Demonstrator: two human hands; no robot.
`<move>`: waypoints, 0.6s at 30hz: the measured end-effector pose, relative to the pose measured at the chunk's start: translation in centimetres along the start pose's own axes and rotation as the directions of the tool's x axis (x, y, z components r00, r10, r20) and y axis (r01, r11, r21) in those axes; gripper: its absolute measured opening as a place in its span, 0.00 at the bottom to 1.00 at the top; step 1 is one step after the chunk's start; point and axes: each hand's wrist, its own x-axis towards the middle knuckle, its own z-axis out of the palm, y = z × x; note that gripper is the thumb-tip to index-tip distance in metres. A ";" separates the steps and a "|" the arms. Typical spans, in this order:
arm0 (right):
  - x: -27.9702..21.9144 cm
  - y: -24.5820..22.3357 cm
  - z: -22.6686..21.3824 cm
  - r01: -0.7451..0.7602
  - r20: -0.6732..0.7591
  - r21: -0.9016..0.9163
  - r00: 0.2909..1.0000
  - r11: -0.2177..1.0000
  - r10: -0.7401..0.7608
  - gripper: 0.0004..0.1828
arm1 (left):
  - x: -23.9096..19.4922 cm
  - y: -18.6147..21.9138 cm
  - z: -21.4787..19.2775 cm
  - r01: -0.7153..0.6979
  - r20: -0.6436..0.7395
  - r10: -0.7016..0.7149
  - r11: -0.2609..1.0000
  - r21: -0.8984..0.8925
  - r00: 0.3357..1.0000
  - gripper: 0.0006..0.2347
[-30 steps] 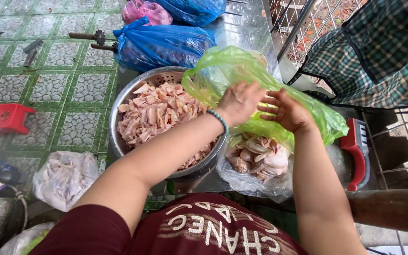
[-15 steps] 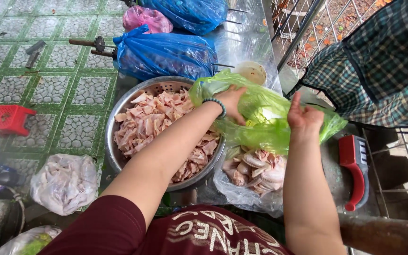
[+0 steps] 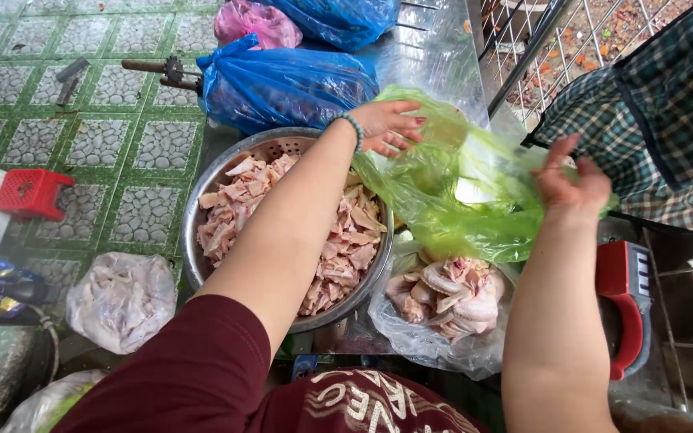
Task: The recorder is sorting and trimming raw chicken pieces and placing them into plastic bags.
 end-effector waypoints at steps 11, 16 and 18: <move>-5.2 7.8 -10.1 0.436 0.457 -0.811 0.888 -0.389 0.043 0.31 | -2.7 -1.9 11.6 0.080 -0.175 0.257 0.343 0.936 0.950 0.42; -9.6 8.2 -11.6 0.355 0.500 -0.109 0.827 -0.928 0.258 0.22 | -10.5 -3.9 11.2 -0.151 0.054 0.408 0.210 0.966 0.911 0.42; -11.9 9.4 -10.6 0.436 0.584 -0.147 0.763 -0.888 0.278 0.20 | -12.2 -9.1 9.7 -0.253 0.055 0.646 0.218 0.943 0.761 0.41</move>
